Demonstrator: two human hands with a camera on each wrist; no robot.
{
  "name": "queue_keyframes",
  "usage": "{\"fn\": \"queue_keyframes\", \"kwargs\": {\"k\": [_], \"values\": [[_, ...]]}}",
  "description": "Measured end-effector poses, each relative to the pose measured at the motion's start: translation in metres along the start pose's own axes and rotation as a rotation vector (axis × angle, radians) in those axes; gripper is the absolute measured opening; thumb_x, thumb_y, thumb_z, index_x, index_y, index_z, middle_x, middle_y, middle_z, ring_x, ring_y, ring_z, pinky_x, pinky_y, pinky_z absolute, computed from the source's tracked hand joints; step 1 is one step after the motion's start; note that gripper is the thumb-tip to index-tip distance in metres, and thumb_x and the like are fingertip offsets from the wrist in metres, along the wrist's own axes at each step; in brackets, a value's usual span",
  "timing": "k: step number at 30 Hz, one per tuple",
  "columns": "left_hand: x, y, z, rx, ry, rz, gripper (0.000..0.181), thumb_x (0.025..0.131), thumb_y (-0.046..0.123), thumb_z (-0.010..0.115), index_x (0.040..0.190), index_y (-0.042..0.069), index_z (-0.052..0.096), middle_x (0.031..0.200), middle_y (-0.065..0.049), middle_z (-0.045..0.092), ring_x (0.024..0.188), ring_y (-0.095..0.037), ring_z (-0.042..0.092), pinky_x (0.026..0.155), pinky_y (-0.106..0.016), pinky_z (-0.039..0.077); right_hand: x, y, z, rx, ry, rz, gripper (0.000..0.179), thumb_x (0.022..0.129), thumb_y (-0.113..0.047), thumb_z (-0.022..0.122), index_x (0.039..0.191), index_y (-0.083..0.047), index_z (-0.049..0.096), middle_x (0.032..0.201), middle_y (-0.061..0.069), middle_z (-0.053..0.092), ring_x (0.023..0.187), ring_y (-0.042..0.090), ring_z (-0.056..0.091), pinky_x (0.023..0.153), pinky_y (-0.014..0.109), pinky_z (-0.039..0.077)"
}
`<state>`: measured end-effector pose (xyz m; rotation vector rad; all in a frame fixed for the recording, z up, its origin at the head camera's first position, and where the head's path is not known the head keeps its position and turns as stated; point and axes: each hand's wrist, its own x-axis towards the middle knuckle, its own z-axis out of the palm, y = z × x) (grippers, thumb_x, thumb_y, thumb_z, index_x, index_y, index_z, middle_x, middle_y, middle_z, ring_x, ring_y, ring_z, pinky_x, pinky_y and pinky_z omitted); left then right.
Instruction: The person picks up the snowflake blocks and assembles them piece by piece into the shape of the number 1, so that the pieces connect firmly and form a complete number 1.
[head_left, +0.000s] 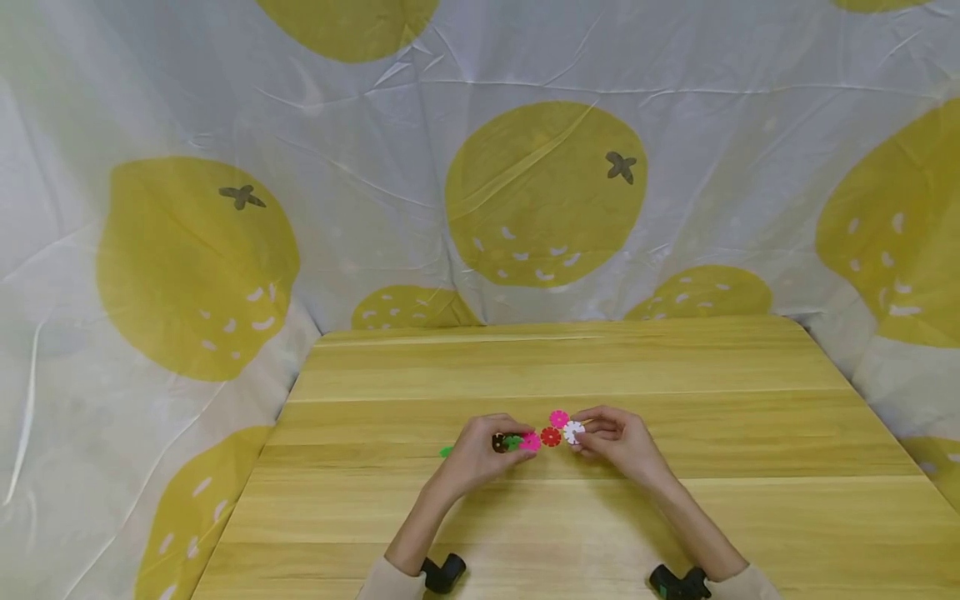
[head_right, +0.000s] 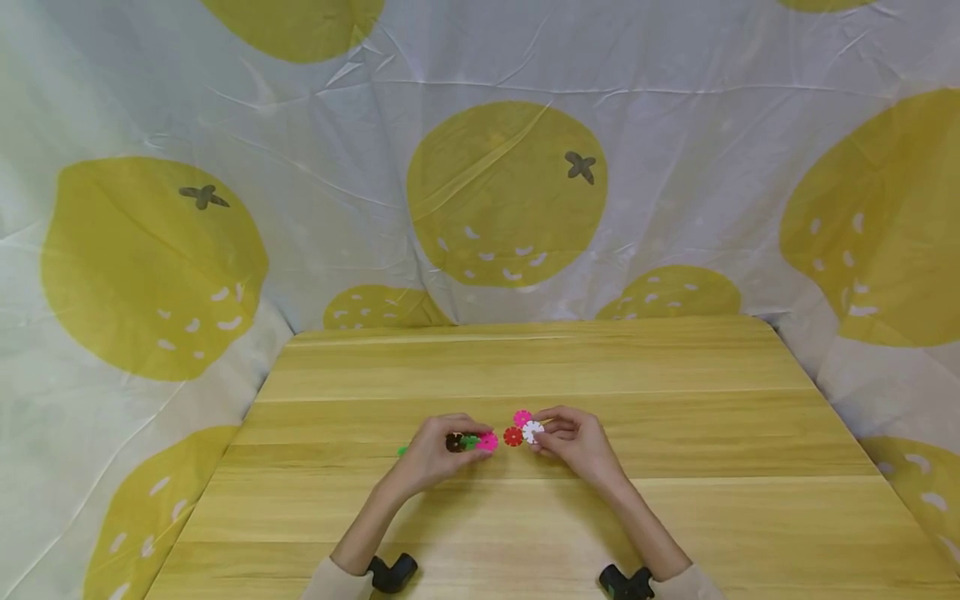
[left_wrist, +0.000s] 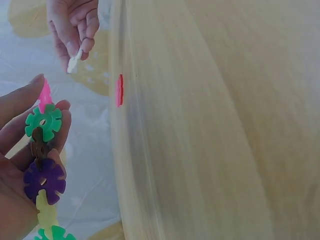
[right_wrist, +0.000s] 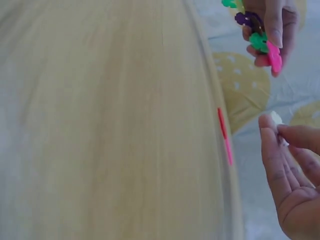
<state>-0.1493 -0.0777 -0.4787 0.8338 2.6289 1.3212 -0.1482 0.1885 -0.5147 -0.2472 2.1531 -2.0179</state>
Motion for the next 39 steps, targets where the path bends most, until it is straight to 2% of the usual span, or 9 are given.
{"fn": "queue_keyframes", "kwargs": {"k": [7, 15, 20, 24, 27, 30, 33, 36, 39], "values": [[0.005, 0.002, 0.0, 0.011, -0.013, 0.013, 0.026, 0.093, 0.02, 0.079, 0.116, 0.008, 0.079, 0.101, -0.001, 0.077, 0.074, -0.004, 0.053, 0.065, -0.016, 0.047, -0.002, -0.008, 0.007, 0.029, -0.01, -0.063, 0.035, 0.094, -0.003, 0.074, 0.125, 0.011, 0.067, 0.105, 0.032, 0.072, 0.089, 0.028, 0.079, 0.082, 0.045, 0.062], [0.007, 0.004, 0.001, 0.01, -0.022, 0.018, 0.026, 0.093, 0.022, 0.078, 0.116, 0.009, 0.079, 0.1, -0.001, 0.076, 0.073, -0.007, 0.05, 0.063, -0.017, 0.045, -0.005, -0.013, 0.015, 0.032, -0.057, -0.129, 0.031, 0.094, -0.001, 0.073, 0.122, 0.012, 0.069, 0.112, 0.035, 0.071, 0.09, 0.019, 0.079, 0.084, 0.047, 0.061], [0.006, 0.004, 0.0, 0.016, -0.019, 0.02, 0.026, 0.093, 0.021, 0.078, 0.116, 0.009, 0.079, 0.099, -0.001, 0.076, 0.072, -0.006, 0.05, 0.063, -0.017, 0.045, -0.008, -0.015, 0.017, 0.035, -0.079, -0.138, 0.031, 0.096, 0.0, 0.071, 0.123, 0.013, 0.068, 0.116, 0.036, 0.07, 0.092, 0.015, 0.079, 0.085, 0.049, 0.06], [0.006, 0.005, 0.0, 0.01, -0.017, 0.026, 0.026, 0.093, 0.02, 0.078, 0.116, 0.009, 0.079, 0.1, -0.001, 0.076, 0.078, -0.007, 0.057, 0.067, -0.018, 0.048, -0.009, -0.015, 0.018, 0.024, -0.073, -0.138, 0.03, 0.096, 0.0, 0.07, 0.123, 0.012, 0.068, 0.115, 0.035, 0.071, 0.092, 0.015, 0.079, 0.085, 0.049, 0.06], [0.006, 0.006, -0.001, -0.013, -0.013, 0.025, 0.025, 0.092, 0.019, 0.079, 0.115, 0.008, 0.079, 0.103, -0.002, 0.077, 0.09, -0.013, 0.068, 0.074, -0.019, 0.053, -0.009, -0.016, 0.02, -0.011, -0.067, -0.14, 0.029, 0.095, -0.002, 0.072, 0.121, 0.011, 0.07, 0.114, 0.033, 0.072, 0.092, 0.014, 0.079, 0.085, 0.048, 0.061], [0.006, 0.006, -0.001, -0.037, -0.01, 0.021, 0.024, 0.092, 0.019, 0.079, 0.114, 0.008, 0.079, 0.106, -0.004, 0.078, 0.099, -0.017, 0.072, 0.077, -0.02, 0.055, -0.01, -0.016, 0.021, -0.05, -0.055, -0.145, 0.028, 0.095, -0.006, 0.074, 0.119, 0.007, 0.073, 0.112, 0.03, 0.074, 0.091, 0.013, 0.078, 0.084, 0.046, 0.062], [0.006, 0.006, -0.001, -0.054, -0.008, 0.021, 0.023, 0.092, 0.018, 0.079, 0.113, 0.008, 0.079, 0.105, -0.004, 0.077, 0.099, -0.018, 0.072, 0.075, -0.02, 0.055, -0.01, -0.016, 0.023, -0.053, -0.046, -0.151, 0.027, 0.095, -0.007, 0.075, 0.118, 0.007, 0.074, 0.112, 0.029, 0.075, 0.091, 0.012, 0.078, 0.084, 0.046, 0.062], [0.005, 0.006, -0.003, -0.069, -0.011, 0.028, 0.021, 0.091, 0.014, 0.08, 0.11, 0.007, 0.08, 0.102, -0.004, 0.077, 0.098, -0.021, 0.072, 0.078, -0.023, 0.057, -0.01, -0.015, 0.027, -0.028, -0.044, -0.159, 0.025, 0.093, -0.004, 0.075, 0.115, 0.009, 0.074, 0.111, 0.03, 0.074, 0.091, 0.013, 0.078, 0.083, 0.046, 0.062], [0.004, 0.004, -0.004, -0.095, -0.016, 0.039, 0.02, 0.09, 0.011, 0.081, 0.109, 0.006, 0.081, 0.1, -0.005, 0.077, 0.095, -0.02, 0.071, 0.078, -0.023, 0.056, -0.011, -0.014, 0.031, -0.014, -0.043, -0.187, 0.024, 0.092, -0.002, 0.075, 0.113, 0.01, 0.075, 0.109, 0.03, 0.075, 0.09, 0.019, 0.079, 0.082, 0.048, 0.062]]}}
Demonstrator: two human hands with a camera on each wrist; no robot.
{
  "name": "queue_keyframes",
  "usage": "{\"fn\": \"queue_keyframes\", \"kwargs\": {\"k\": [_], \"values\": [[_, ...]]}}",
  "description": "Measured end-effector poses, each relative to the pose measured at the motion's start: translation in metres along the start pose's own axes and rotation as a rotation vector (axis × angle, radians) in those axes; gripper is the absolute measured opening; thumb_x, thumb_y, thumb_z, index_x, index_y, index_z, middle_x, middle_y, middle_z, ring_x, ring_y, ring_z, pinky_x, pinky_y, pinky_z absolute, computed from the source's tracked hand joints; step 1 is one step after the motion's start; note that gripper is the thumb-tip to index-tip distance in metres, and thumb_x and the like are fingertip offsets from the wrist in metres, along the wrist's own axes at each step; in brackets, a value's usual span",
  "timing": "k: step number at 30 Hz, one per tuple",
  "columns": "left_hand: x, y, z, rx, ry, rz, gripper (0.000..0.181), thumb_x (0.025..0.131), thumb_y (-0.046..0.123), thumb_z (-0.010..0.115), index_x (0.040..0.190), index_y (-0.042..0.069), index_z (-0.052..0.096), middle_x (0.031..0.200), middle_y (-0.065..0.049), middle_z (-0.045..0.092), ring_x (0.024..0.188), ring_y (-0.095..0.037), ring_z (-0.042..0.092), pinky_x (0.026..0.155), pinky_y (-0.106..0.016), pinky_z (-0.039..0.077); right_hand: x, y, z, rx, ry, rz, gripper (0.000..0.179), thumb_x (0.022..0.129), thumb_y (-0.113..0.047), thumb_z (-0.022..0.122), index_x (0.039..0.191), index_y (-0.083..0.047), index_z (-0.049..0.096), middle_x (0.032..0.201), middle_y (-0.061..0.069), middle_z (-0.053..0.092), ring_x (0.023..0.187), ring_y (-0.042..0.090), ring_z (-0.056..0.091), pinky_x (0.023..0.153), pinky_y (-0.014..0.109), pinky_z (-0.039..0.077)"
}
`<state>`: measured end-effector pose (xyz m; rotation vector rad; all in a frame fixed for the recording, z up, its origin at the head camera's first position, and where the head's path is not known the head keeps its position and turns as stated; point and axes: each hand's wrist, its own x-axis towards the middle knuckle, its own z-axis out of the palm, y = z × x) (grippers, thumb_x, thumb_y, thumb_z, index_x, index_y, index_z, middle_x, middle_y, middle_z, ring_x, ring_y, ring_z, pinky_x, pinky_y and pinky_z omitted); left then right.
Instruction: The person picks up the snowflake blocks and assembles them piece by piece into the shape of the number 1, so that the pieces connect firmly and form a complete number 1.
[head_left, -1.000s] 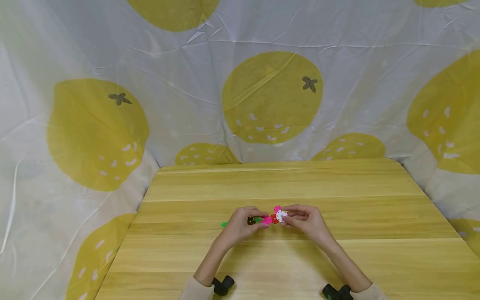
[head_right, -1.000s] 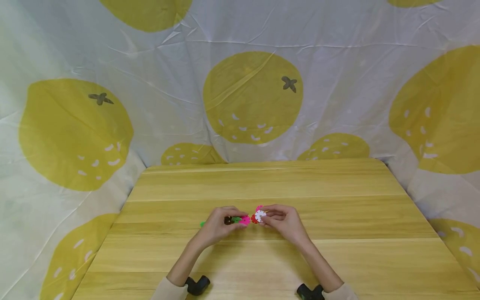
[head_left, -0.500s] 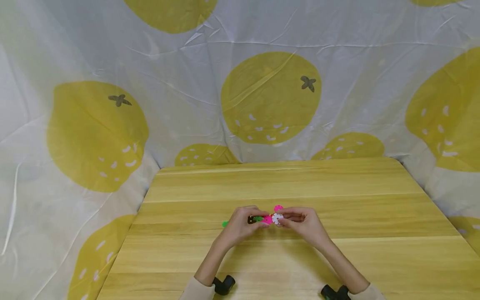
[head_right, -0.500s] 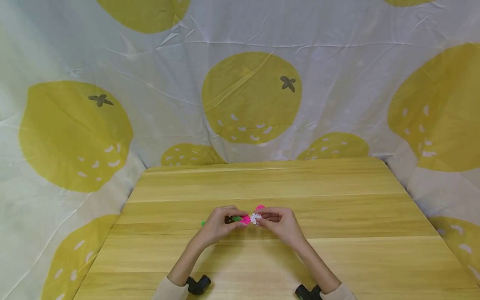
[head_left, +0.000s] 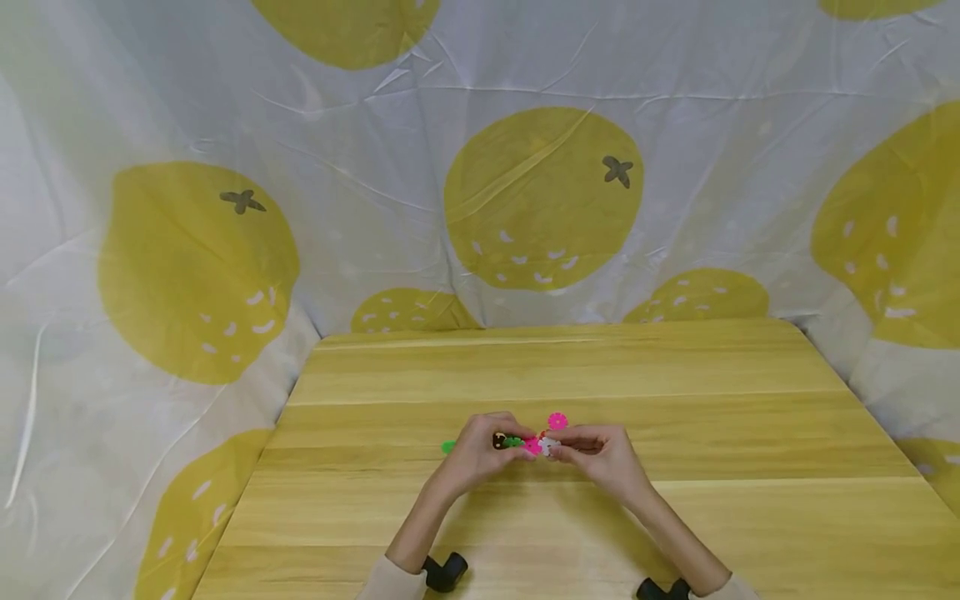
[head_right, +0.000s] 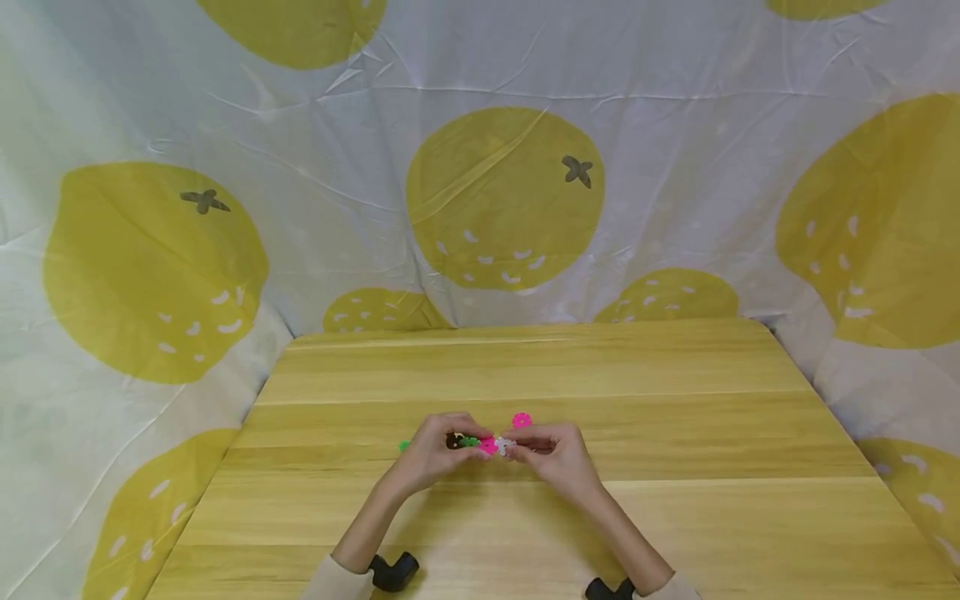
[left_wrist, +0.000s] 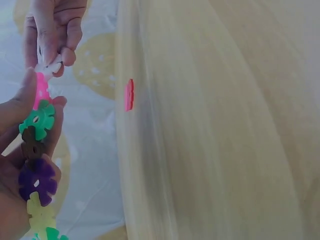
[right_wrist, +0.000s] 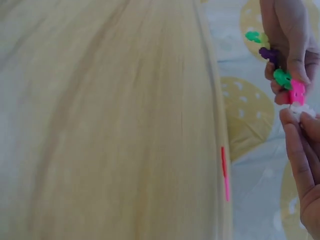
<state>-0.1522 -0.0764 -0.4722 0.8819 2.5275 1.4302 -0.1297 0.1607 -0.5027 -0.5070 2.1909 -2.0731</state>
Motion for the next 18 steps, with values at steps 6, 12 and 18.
{"fn": "queue_keyframes", "kwargs": {"k": [6, 12, 18], "values": [[-0.0009, -0.0021, 0.0008, 0.019, -0.003, 0.038, 0.02, 0.089, 0.01, 0.081, 0.108, 0.006, 0.081, 0.096, -0.005, 0.076, 0.078, -0.003, 0.056, 0.065, -0.016, 0.048, -0.0009, -0.0013, 0.0069, -0.068, 0.028, -0.007, 0.021, 0.092, -0.006, 0.077, 0.11, 0.003, 0.079, 0.104, 0.022, 0.078, 0.087, 0.024, 0.08, 0.078, 0.047, 0.063], [-0.0008, -0.0007, -0.0012, -0.05, -0.03, -0.024, 0.023, 0.09, 0.015, 0.08, 0.113, 0.01, 0.08, 0.105, -0.003, 0.077, 0.093, -0.006, 0.067, 0.071, -0.018, 0.055, -0.0029, -0.0059, 0.0036, -0.12, 0.016, -0.004, 0.023, 0.095, -0.014, 0.076, 0.115, -0.003, 0.079, 0.105, 0.017, 0.08, 0.089, 0.033, 0.079, 0.079, 0.046, 0.064], [-0.0003, 0.0001, -0.0044, -0.043, -0.051, -0.035, 0.024, 0.091, 0.015, 0.079, 0.114, 0.01, 0.08, 0.105, -0.005, 0.077, 0.087, -0.006, 0.064, 0.067, -0.018, 0.054, -0.0053, -0.0054, -0.0002, -0.16, -0.01, -0.027, 0.027, 0.097, -0.018, 0.073, 0.122, -0.007, 0.077, 0.109, 0.012, 0.08, 0.092, 0.03, 0.078, 0.08, 0.039, 0.064]]}}
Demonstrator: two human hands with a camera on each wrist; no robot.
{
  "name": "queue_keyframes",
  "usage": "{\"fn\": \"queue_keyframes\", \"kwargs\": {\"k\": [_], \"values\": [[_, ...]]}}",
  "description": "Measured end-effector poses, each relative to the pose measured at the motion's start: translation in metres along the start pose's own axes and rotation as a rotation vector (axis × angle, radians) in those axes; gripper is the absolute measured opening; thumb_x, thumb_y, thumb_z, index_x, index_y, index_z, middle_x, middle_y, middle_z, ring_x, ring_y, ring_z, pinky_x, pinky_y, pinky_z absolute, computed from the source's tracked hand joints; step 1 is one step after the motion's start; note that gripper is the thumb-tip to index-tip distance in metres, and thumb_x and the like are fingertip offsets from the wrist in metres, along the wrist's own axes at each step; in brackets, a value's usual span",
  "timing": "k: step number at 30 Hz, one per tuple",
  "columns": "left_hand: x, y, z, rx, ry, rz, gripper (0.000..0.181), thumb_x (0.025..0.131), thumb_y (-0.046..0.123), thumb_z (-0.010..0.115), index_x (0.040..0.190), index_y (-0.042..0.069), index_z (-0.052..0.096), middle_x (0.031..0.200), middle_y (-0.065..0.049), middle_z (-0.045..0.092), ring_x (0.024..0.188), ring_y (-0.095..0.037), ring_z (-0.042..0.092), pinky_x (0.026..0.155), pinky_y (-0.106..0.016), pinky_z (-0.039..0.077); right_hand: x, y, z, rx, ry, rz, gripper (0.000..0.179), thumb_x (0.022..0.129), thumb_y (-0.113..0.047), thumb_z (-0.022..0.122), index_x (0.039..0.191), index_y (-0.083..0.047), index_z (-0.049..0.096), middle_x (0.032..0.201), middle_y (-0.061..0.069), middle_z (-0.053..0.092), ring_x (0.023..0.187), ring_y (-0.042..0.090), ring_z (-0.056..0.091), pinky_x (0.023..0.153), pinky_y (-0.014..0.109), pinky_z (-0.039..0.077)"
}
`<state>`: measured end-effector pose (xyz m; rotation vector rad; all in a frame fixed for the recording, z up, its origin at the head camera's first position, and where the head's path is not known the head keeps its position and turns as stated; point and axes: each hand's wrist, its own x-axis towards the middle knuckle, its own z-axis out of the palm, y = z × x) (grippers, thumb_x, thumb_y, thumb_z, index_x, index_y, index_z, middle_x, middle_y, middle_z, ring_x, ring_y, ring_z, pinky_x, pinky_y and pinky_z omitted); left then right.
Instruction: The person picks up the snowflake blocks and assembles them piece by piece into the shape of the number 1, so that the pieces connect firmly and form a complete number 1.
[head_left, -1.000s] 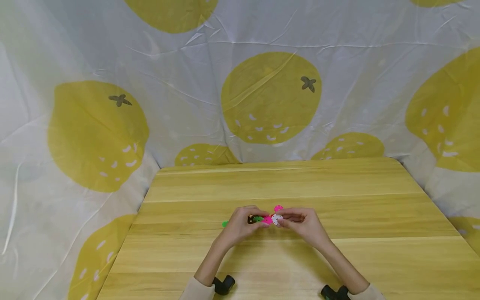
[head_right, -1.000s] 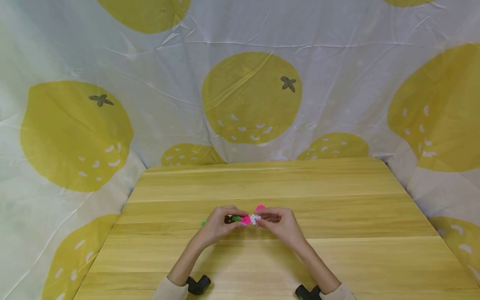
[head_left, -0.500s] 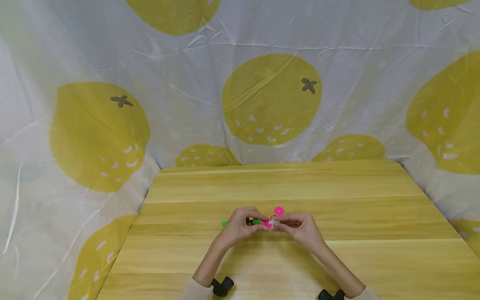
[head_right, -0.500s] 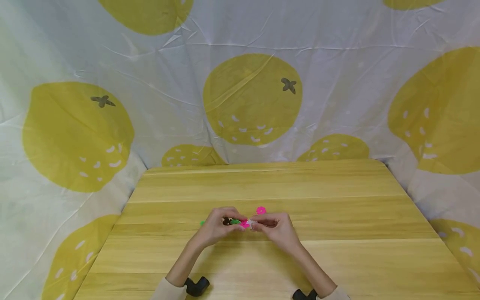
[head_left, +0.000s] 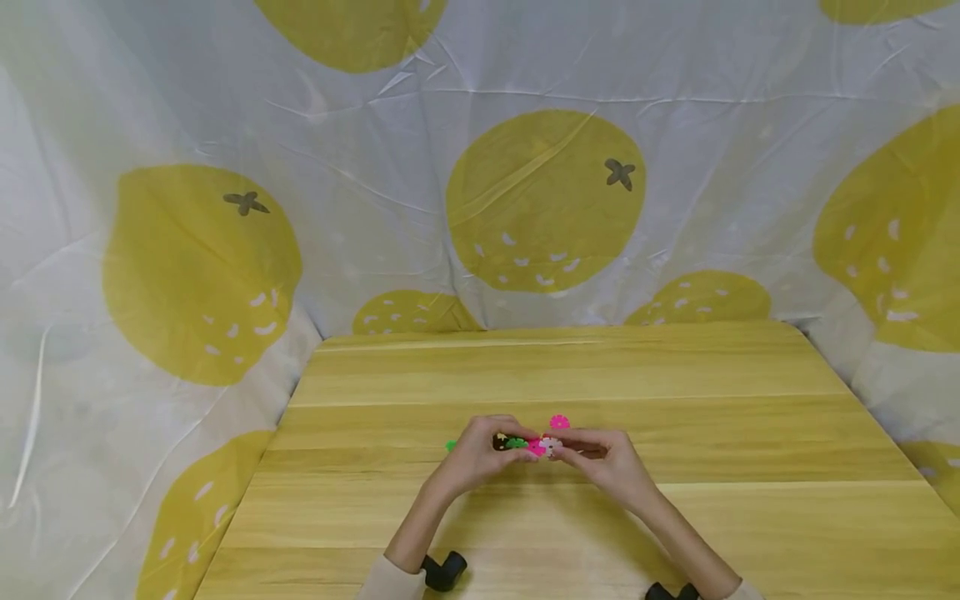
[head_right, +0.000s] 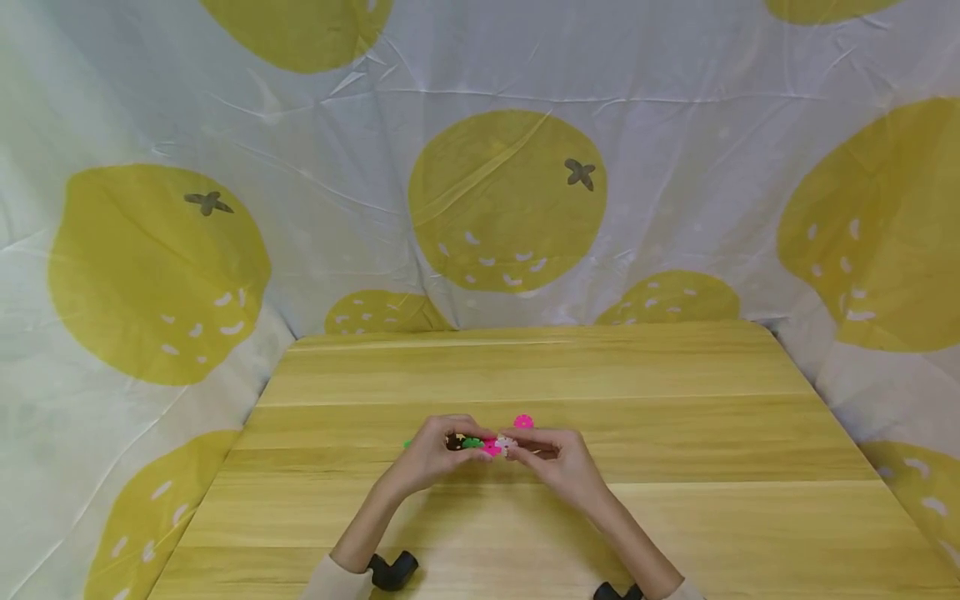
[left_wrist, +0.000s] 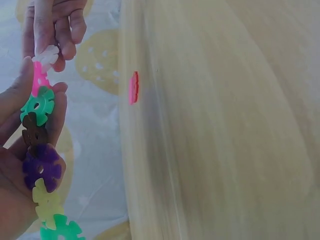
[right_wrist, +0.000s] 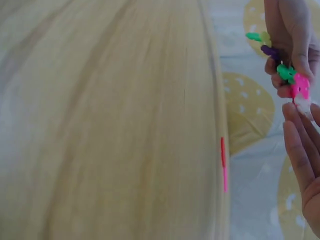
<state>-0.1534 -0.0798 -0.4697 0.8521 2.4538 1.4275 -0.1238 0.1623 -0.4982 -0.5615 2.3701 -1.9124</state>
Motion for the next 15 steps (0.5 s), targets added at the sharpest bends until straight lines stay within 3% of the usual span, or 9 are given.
{"fn": "queue_keyframes", "kwargs": {"k": [7, 15], "values": [[0.0011, -0.0028, 0.003, 0.006, -0.017, 0.045, 0.022, 0.091, 0.015, 0.08, 0.112, 0.009, 0.08, 0.102, -0.007, 0.078, 0.085, -0.006, 0.064, 0.067, -0.017, 0.052, -0.0005, 0.0057, -0.0001, 0.071, -0.04, -0.068, 0.024, 0.098, -0.007, 0.07, 0.12, 0.001, 0.076, 0.112, 0.02, 0.077, 0.091, 0.017, 0.079, 0.079, 0.048, 0.062], [-0.002, -0.006, -0.0008, 0.006, -0.046, 0.004, 0.023, 0.091, 0.016, 0.08, 0.114, 0.011, 0.08, 0.101, -0.003, 0.077, 0.078, 0.0, 0.056, 0.063, -0.015, 0.048, 0.0015, 0.005, 0.0051, 0.117, -0.081, -0.039, 0.026, 0.098, -0.006, 0.07, 0.122, 0.002, 0.074, 0.116, 0.024, 0.075, 0.093, 0.019, 0.079, 0.083, 0.048, 0.061]]}}
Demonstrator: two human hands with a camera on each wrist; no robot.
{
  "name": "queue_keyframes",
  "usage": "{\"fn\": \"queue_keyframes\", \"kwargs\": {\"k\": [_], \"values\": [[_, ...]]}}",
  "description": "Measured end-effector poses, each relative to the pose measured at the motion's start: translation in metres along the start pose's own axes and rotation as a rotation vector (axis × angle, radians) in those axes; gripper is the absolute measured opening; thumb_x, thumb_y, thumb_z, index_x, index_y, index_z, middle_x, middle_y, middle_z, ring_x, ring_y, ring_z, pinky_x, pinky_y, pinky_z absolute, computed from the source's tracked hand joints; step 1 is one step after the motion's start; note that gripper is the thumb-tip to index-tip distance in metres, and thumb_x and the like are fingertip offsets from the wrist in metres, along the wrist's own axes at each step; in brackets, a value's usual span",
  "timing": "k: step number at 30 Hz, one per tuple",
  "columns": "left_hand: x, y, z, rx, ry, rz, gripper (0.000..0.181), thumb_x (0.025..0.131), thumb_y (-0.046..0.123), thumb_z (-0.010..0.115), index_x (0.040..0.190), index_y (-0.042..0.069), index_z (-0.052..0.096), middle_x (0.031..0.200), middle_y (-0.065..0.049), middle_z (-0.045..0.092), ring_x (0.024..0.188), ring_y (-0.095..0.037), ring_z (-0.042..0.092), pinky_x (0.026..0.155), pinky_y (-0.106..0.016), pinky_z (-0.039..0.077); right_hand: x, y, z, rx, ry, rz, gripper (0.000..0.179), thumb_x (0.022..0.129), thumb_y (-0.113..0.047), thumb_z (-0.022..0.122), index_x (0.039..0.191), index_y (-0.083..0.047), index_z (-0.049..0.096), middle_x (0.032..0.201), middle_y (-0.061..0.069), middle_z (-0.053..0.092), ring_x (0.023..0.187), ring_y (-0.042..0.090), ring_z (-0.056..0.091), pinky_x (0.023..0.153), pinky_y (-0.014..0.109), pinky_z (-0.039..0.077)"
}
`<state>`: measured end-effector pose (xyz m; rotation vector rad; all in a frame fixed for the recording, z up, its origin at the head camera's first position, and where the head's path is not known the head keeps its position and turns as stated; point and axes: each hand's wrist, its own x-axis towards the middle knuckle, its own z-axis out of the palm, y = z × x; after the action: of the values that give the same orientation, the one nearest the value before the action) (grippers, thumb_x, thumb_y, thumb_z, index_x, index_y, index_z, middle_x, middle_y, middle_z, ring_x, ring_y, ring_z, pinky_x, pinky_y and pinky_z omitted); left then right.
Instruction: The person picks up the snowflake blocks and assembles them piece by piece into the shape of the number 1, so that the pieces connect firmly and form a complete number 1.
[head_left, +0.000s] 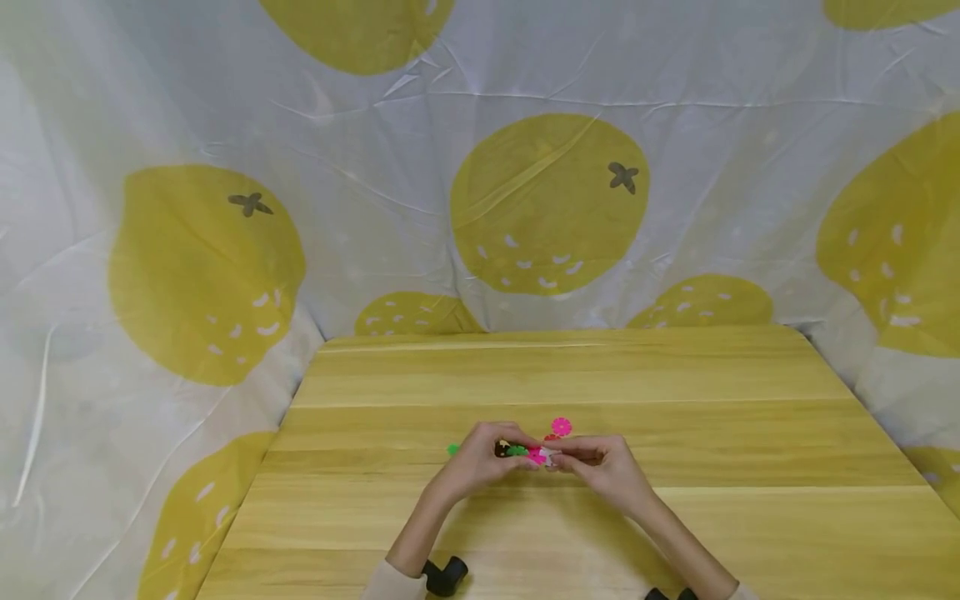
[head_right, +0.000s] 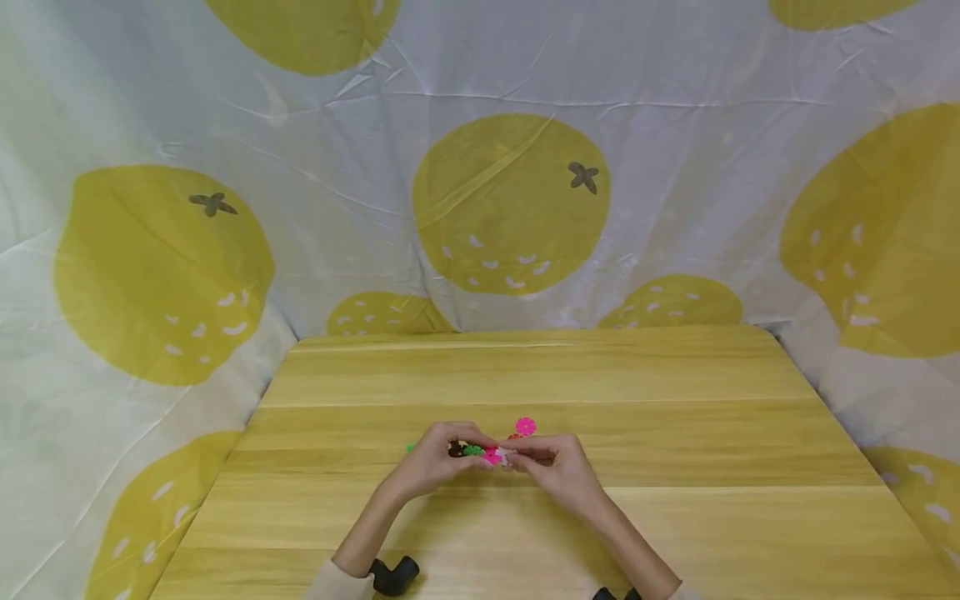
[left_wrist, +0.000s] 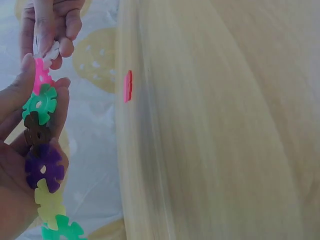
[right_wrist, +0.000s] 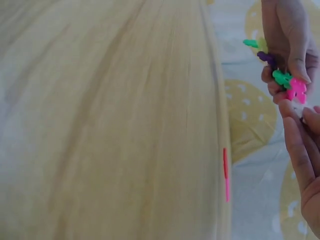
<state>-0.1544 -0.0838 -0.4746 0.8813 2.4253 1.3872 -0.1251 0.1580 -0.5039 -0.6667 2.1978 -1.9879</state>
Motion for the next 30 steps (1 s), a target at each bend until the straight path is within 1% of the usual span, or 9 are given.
{"fn": "queue_keyframes", "kwargs": {"k": [2, 5, 8, 10, 15, 17, 20, 24, 30], "values": [[-0.002, -0.001, -0.002, -0.001, -0.009, -0.007, 0.024, 0.092, 0.018, 0.079, 0.115, 0.011, 0.08, 0.102, -0.004, 0.077, 0.078, 0.0, 0.057, 0.065, -0.017, 0.05, 0.001, 0.0, 0.001, -0.003, -0.006, 0.011, 0.026, 0.098, -0.007, 0.069, 0.122, 0.002, 0.074, 0.117, 0.025, 0.075, 0.093, 0.021, 0.079, 0.084, 0.048, 0.061], [-0.004, -0.001, -0.005, 0.012, -0.014, -0.012, 0.024, 0.093, 0.018, 0.078, 0.116, 0.01, 0.079, 0.105, -0.005, 0.077, 0.08, -0.002, 0.059, 0.068, -0.018, 0.052, 0.001, -0.001, 0.001, -0.02, -0.015, 0.021, 0.027, 0.099, -0.01, 0.069, 0.124, 0.001, 0.073, 0.119, 0.025, 0.074, 0.094, 0.028, 0.078, 0.084, 0.047, 0.061], [-0.005, -0.002, -0.007, 0.029, -0.012, -0.011, 0.022, 0.095, 0.017, 0.076, 0.116, 0.01, 0.079, 0.107, -0.007, 0.077, 0.082, -0.006, 0.06, 0.068, -0.018, 0.053, 0.002, -0.001, 0.001, -0.036, -0.019, 0.025, 0.029, 0.1, -0.012, 0.068, 0.126, 0.001, 0.073, 0.12, 0.024, 0.074, 0.096, 0.035, 0.077, 0.085, 0.047, 0.061], [-0.005, -0.002, -0.008, 0.035, -0.009, -0.017, 0.021, 0.095, 0.016, 0.076, 0.116, 0.011, 0.079, 0.107, -0.006, 0.077, 0.081, -0.008, 0.061, 0.067, -0.018, 0.052, 0.002, -0.001, 0.001, -0.044, -0.016, 0.02, 0.029, 0.101, -0.012, 0.068, 0.126, 0.001, 0.072, 0.119, 0.023, 0.075, 0.096, 0.037, 0.077, 0.085, 0.047, 0.061], [-0.005, -0.001, -0.008, 0.032, -0.002, -0.002, 0.02, 0.096, 0.015, 0.075, 0.114, 0.01, 0.079, 0.107, -0.007, 0.077, 0.081, -0.012, 0.06, 0.067, -0.019, 0.05, 0.003, 0.0, 0.0, -0.027, -0.008, 0.015, 0.028, 0.1, -0.01, 0.068, 0.125, 0.003, 0.072, 0.113, 0.024, 0.076, 0.095, 0.029, 0.078, 0.085, 0.046, 0.061], [-0.004, 0.0, -0.008, 0.029, -0.001, 0.005, 0.02, 0.096, 0.014, 0.074, 0.114, 0.008, 0.079, 0.107, -0.008, 0.077, 0.081, -0.012, 0.059, 0.067, -0.019, 0.051, 0.004, 0.0, 0.0, -0.011, -0.01, 0.023, 0.029, 0.1, -0.01, 0.068, 0.125, 0.004, 0.072, 0.114, 0.025, 0.075, 0.095, 0.024, 0.079, 0.086, 0.045, 0.061], [-0.004, 0.0, -0.008, 0.032, -0.002, 0.009, 0.019, 0.096, 0.012, 0.074, 0.114, 0.008, 0.079, 0.107, -0.009, 0.077, 0.08, -0.01, 0.059, 0.068, -0.019, 0.051, 0.004, 0.001, 0.0, 0.005, -0.015, 0.042, 0.03, 0.1, -0.01, 0.068, 0.125, 0.006, 0.071, 0.117, 0.028, 0.074, 0.095, 0.021, 0.079, 0.086, 0.045, 0.061], [-0.005, 0.001, -0.009, 0.035, -0.01, -0.006, 0.019, 0.096, 0.011, 0.074, 0.114, 0.008, 0.079, 0.108, -0.008, 0.077, 0.081, -0.01, 0.06, 0.067, -0.019, 0.051, 0.006, 0.002, 0.0, 0.036, -0.026, 0.073, 0.03, 0.1, -0.009, 0.068, 0.126, 0.007, 0.07, 0.12, 0.03, 0.072, 0.096, 0.022, 0.079, 0.087, 0.045, 0.061], [-0.007, 0.0, -0.011, 0.018, -0.027, -0.048, 0.019, 0.097, 0.014, 0.073, 0.115, 0.009, 0.079, 0.112, -0.007, 0.077, 0.082, -0.015, 0.061, 0.067, -0.019, 0.05, 0.007, 0.003, 0.002, 0.135, -0.027, 0.135, 0.033, 0.099, -0.007, 0.069, 0.126, 0.011, 0.068, 0.123, 0.035, 0.068, 0.095, 0.019, 0.079, 0.087, 0.043, 0.061]]}}
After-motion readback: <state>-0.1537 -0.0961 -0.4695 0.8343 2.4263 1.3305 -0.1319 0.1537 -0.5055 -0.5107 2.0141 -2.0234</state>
